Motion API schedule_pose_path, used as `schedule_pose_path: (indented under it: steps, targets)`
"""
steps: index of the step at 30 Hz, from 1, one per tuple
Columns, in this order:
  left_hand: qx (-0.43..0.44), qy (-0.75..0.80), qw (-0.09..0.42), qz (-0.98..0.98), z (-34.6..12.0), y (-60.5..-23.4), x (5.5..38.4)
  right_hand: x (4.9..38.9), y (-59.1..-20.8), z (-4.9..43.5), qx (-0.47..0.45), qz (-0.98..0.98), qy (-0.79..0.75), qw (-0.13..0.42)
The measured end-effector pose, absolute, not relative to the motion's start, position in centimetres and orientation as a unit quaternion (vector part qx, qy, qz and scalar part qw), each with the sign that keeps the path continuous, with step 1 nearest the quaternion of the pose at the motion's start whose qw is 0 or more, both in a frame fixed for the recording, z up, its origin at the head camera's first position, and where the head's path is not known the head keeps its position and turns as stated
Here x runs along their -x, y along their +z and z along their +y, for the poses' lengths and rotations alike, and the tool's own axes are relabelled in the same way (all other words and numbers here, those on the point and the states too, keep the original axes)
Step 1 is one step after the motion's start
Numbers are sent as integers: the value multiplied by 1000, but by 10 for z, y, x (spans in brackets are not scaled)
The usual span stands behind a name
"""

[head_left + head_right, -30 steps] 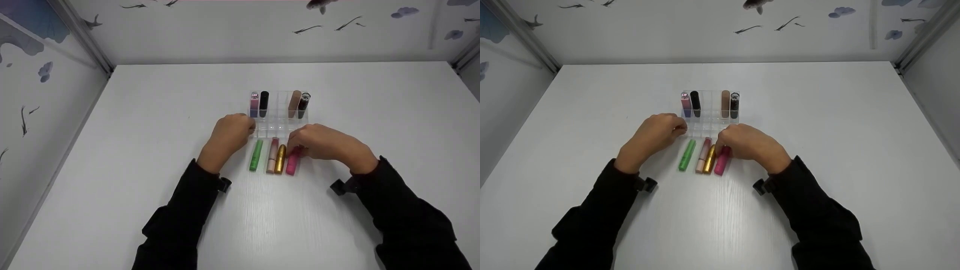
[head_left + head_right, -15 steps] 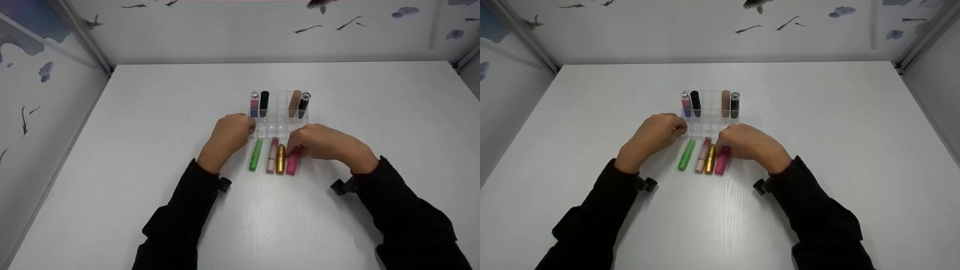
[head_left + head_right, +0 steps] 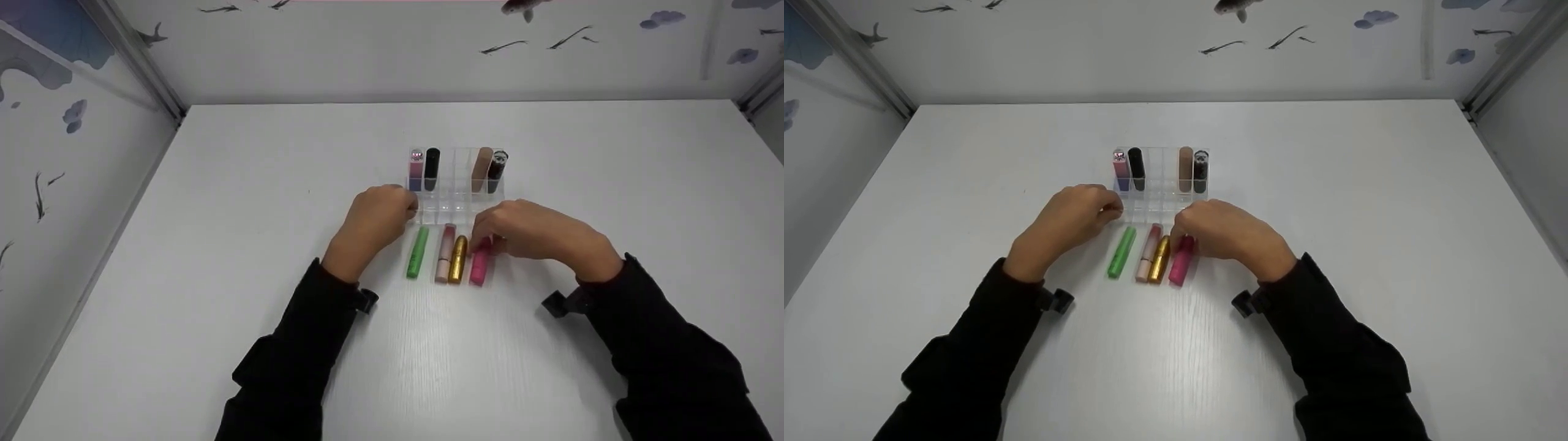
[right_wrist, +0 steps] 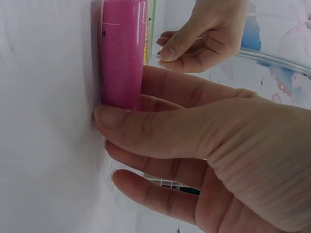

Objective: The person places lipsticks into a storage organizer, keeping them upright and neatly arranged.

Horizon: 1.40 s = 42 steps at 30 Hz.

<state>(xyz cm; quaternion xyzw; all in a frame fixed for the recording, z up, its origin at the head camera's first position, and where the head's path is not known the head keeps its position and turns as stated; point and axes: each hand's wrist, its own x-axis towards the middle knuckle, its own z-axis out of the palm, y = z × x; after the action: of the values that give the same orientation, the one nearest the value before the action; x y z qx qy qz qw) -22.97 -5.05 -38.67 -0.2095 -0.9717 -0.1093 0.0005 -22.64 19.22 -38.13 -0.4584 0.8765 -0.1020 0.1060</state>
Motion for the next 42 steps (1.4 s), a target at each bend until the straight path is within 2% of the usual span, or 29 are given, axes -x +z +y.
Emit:
schedule_pose_path:
  steps: [6,11,20,26,34,42]
  targets:
    - [223,-109,1,-969,-51,-385,230,225,-373,195,459,878,-120,71]
    - [230,-119,8,-966,-54,-386,230,224,-368,195,447,884,-137,12]
    - [228,-154,43,-960,-56,-370,226,225,-364,193,398,904,-145,-57]
    - [261,-202,79,-941,-52,-356,218,225,-364,191,385,903,-159,-108]
    - [311,-194,83,-927,-42,-357,214,225,-365,189,382,901,-171,-115]
    - [314,-194,94,-925,-43,-357,216,225,-367,189,389,889,-194,-143]
